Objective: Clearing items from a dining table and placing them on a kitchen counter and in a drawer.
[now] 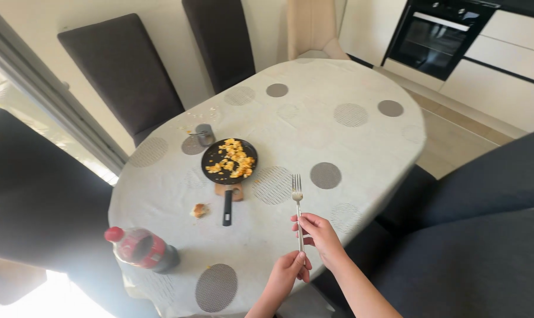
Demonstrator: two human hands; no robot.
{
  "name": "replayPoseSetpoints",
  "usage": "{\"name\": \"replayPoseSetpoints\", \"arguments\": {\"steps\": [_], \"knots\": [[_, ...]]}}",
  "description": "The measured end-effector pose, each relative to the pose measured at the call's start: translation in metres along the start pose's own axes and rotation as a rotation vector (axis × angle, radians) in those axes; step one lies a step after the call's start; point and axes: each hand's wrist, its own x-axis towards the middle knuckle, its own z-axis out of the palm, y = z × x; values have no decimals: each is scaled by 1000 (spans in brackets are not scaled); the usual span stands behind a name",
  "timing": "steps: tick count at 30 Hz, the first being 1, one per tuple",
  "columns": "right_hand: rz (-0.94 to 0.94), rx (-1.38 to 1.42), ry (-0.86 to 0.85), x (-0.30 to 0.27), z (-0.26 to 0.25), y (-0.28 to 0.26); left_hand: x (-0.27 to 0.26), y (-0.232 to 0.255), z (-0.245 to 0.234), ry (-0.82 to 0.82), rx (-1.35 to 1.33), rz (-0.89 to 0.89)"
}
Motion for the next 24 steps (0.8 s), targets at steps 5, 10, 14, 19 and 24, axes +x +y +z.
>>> {"name": "replayPoseSetpoints", "arguments": {"steps": [5,10,14,19,24], "knots": [[-65,-27,78,-51,-29,-17,-23,3,65,75,-127,43],[-130,33,114,-99,-61,-21,-65,23,123,172,-194,73],[-186,81,77,-136,-88,-24,-95,32,160,153,-198,150],[-236,104,106,-171,-127,-33,-121,57,199,94,-156,142],[-214,87,95,-202,-161,-49,-131,84,232,16,-116,126]]}}
